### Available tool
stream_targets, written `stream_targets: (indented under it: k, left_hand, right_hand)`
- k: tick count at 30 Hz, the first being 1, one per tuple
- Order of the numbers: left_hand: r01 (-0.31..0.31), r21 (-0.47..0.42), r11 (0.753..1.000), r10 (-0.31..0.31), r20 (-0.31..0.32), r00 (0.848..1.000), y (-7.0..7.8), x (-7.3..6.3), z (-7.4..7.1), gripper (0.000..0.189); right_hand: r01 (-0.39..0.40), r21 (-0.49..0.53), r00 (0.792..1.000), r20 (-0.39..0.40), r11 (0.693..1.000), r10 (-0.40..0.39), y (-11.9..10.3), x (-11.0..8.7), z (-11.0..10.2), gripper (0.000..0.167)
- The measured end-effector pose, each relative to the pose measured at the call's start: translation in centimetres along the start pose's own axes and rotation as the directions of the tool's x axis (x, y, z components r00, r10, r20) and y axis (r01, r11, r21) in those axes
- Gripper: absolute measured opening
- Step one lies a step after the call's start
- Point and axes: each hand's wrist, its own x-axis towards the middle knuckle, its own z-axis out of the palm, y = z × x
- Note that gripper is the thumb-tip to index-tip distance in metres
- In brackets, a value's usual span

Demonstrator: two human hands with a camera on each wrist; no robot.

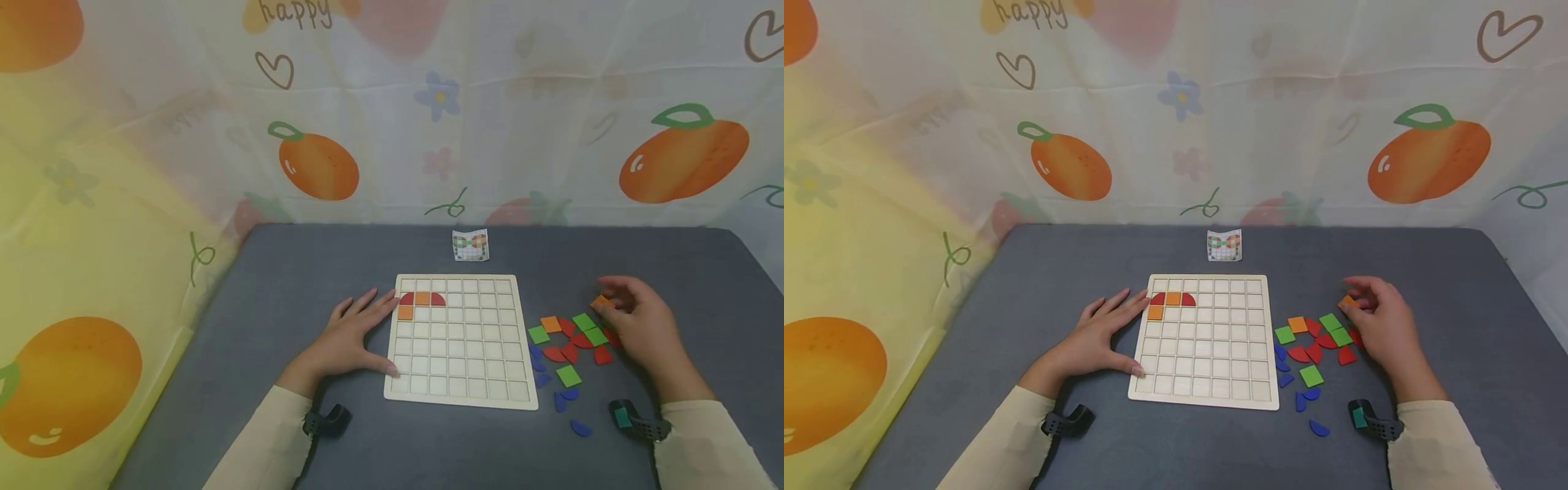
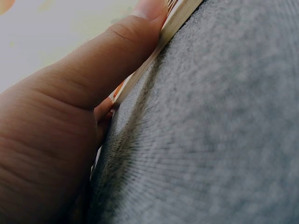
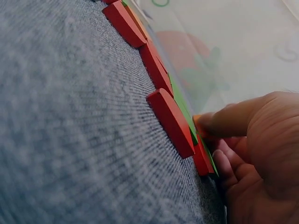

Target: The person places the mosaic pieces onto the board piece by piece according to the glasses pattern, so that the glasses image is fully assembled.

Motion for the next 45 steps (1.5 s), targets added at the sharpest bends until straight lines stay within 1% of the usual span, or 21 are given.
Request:
stream_targets:
  k: [5,9,12,16,20,25,29,32,36,38,40,42,45]
  left_hand:
    - [0.002,-0.007,1.0,-0.002,0.008,1.0,0.1,0.0,-0.1,0.13]
    - [0.004,-0.007,1.0,-0.004,0.013,1.0,0.1,0.0,-0.1,0.13]
    - [0.002,-0.005,1.0,-0.002,0.011,1.0,0.0,0.0,-0.1,0.13]
    - [-0.004,-0.006,1.0,0.004,0.009,1.0,0.0,0.0,0.0,0.13]
    - [-0.005,-0.008,1.0,0.005,0.01,1.0,0.0,0.0,0.0,0.13]
    - [-0.008,-0.011,1.0,0.008,0.014,1.0,0.0,0.0,0.0,0.13]
    - [-0.013,-0.01,1.0,0.013,0.012,1.0,0.1,0.0,0.0,0.13]
    - [-0.013,-0.017,1.0,0.013,0.009,1.0,0.1,-0.1,-0.1,0.13]
    - [-0.01,-0.024,1.0,0.01,0.007,1.0,0.1,-0.1,-0.1,0.13]
    - [-0.009,-0.026,1.0,0.01,0.007,1.0,0.1,-0.2,-0.1,0.13]
    - [-0.011,-0.027,1.0,0.011,0.004,1.0,0.0,-0.2,-0.1,0.129]
    - [-0.013,-0.029,0.999,0.013,0.002,1.0,0.0,-0.2,-0.1,0.129]
    - [-0.016,-0.03,0.999,0.016,-0.001,1.0,-0.1,-0.2,-0.1,0.129]
  right_hand:
    - [-0.039,-0.006,0.998,-0.044,0.999,0.039,-0.3,-0.3,0.1,0.039]
    - [-0.035,0.007,0.996,-0.076,0.999,0.036,-0.6,-0.5,0.1,0.035]
    - [-0.036,0.039,0.995,-0.095,0.999,0.04,-1.1,-0.6,0.1,0.035]
    - [-0.025,0.107,0.995,-0.095,0.994,0.035,-2.4,-0.8,0.2,0.034]
    - [0.003,0.144,0.998,-0.06,0.99,0.006,-4.2,-1.2,0.7,0.03]
    - [0.041,0.189,0.999,0.01,0.981,-0.044,-6.2,-1.7,1.7,0.026]
    - [0.074,0.233,0.993,0.071,0.97,-0.093,-7.7,-1.9,2.7,0.028]
    - [0.08,0.273,0.987,0.111,0.959,-0.114,-8.8,-2.1,3.6,0.03]
    - [0.097,0.312,0.979,0.141,0.945,-0.147,-10.1,-2.3,4.8,0.028]
    - [0.108,0.307,0.976,0.146,0.945,-0.159,-10.7,-2.3,5.4,0.027]
    - [0.106,0.317,0.974,0.158,0.942,-0.162,-11.2,-2.4,6.0,0.027]
    - [0.087,0.329,0.974,0.17,0.94,-0.149,-11.8,-2.3,6.6,0.027]
    - [0.043,0.401,0.971,0.2,0.915,-0.133,-12.8,-2.2,7.4,0.031]
